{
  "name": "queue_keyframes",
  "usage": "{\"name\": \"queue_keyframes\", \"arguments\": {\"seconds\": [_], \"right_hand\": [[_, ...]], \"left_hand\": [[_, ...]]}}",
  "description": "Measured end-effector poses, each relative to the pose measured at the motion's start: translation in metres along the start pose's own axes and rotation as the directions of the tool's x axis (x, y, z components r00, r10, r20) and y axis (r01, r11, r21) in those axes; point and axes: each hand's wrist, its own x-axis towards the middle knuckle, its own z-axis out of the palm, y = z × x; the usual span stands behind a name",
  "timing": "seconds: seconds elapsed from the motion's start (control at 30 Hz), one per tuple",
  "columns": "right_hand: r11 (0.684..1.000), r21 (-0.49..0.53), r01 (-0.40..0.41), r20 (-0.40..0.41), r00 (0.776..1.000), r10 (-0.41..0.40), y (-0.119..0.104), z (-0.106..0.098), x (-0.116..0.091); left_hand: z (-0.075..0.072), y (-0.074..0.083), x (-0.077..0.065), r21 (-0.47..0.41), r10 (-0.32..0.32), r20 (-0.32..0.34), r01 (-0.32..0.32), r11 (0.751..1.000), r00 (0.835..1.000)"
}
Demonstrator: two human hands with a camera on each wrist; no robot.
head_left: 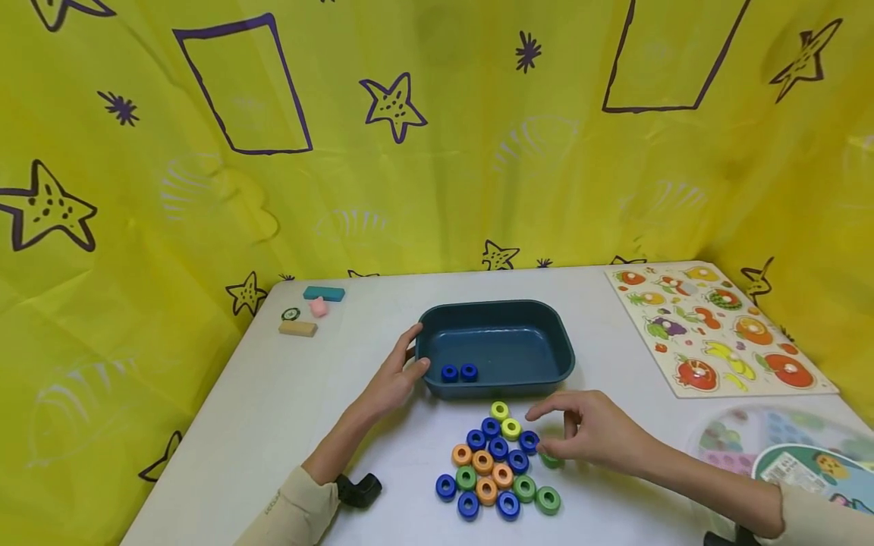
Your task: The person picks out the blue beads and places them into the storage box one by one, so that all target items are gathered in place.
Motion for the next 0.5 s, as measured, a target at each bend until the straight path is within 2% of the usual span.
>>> {"name": "queue_keyframes", "arguments": {"seconds": [0.23,0.5], "right_hand": [[0.999,-0.051,-0.018,-0.016,1.0,0.017,0.01,0.018,0.002],[0.993,-0.089,-0.074,-0.044,0.997,0.07,0.012,0.025,0.004]], "left_hand": [[0.0,0.0,-0.001,-0.001,0.001,0.006,-0.001,1.0,1.0],[-0.001,0.0,0.0,-0.001,-0.013,0.021,0.013,1.0,1.0]]}}
